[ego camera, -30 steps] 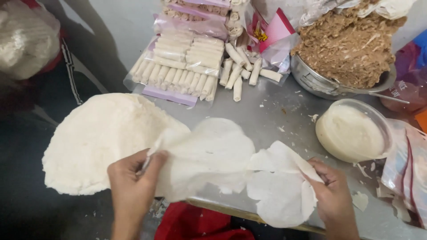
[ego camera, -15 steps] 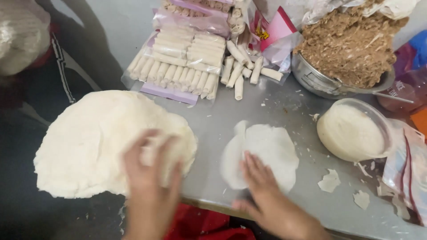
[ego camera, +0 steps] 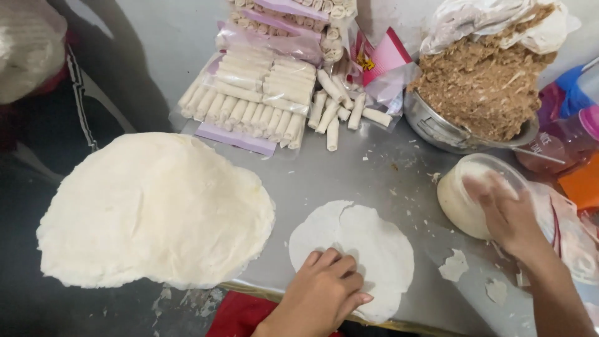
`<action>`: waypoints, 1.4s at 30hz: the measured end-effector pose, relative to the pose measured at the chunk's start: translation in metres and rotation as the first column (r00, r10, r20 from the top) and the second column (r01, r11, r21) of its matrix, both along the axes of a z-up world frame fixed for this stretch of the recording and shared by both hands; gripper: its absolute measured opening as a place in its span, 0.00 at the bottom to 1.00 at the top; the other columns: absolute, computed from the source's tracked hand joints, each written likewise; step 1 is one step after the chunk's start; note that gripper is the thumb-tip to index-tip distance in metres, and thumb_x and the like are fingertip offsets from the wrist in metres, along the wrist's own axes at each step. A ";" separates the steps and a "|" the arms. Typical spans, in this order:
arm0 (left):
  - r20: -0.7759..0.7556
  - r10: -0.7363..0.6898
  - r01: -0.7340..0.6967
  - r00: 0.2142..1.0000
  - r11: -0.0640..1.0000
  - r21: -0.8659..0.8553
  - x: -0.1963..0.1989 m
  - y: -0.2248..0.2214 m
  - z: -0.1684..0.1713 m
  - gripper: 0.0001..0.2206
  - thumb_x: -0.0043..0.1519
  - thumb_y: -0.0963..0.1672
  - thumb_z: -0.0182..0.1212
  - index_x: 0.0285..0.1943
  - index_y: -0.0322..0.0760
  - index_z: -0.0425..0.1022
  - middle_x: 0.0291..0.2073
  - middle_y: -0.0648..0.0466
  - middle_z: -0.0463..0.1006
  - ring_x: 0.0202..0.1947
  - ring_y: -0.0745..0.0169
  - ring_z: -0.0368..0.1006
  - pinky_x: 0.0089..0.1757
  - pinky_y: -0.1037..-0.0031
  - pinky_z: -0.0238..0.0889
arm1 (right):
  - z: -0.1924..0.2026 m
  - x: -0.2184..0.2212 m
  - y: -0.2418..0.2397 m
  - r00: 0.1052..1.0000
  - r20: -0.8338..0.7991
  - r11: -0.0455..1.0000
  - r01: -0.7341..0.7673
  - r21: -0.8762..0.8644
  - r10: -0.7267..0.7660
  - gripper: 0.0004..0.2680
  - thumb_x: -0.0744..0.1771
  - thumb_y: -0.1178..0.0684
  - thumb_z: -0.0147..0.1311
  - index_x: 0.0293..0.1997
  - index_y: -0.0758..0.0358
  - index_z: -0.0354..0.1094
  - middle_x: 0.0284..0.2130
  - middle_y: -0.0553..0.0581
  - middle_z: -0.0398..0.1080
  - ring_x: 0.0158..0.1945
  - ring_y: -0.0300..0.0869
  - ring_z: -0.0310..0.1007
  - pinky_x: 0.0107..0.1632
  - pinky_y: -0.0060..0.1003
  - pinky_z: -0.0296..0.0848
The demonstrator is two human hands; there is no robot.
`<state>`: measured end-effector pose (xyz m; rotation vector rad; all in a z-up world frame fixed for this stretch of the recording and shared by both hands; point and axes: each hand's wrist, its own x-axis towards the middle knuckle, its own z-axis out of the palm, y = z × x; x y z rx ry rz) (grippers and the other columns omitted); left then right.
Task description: Rolling thin dough sheets with meat filling into cylinders on a production table
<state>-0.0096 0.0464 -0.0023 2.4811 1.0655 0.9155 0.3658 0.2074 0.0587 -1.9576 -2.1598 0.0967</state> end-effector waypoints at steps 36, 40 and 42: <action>0.093 0.215 -0.233 0.972 0.845 0.482 0.027 -0.017 -0.137 0.17 0.76 0.52 0.40 0.60 0.50 0.77 0.56 0.64 0.83 0.58 0.61 0.76 0.57 0.73 0.63 | 0.120 -0.046 0.048 0.772 0.618 0.988 0.107 0.109 -0.152 0.09 0.68 0.56 0.46 0.43 0.59 0.78 0.43 0.55 0.74 0.43 0.57 0.81 0.33 0.55 0.78; -0.111 0.158 -0.074 0.981 0.839 0.539 0.006 -0.022 -0.114 0.19 0.77 0.52 0.41 0.72 0.47 0.67 0.69 0.61 0.71 0.69 0.60 0.66 0.63 0.72 0.59 | 0.187 -0.076 0.019 0.561 0.789 0.955 0.013 0.296 -0.252 0.08 0.66 0.44 0.53 0.46 0.38 0.77 0.41 0.47 0.76 0.39 0.45 0.84 0.33 0.40 0.81; -0.096 0.115 -0.044 0.989 0.838 0.545 0.003 -0.019 -0.088 0.19 0.78 0.51 0.41 0.72 0.45 0.67 0.71 0.57 0.69 0.71 0.58 0.64 0.64 0.71 0.59 | 0.192 -0.064 0.034 0.556 0.780 0.919 -0.070 0.388 -0.287 0.11 0.63 0.39 0.54 0.48 0.34 0.77 0.43 0.45 0.76 0.38 0.47 0.85 0.35 0.43 0.79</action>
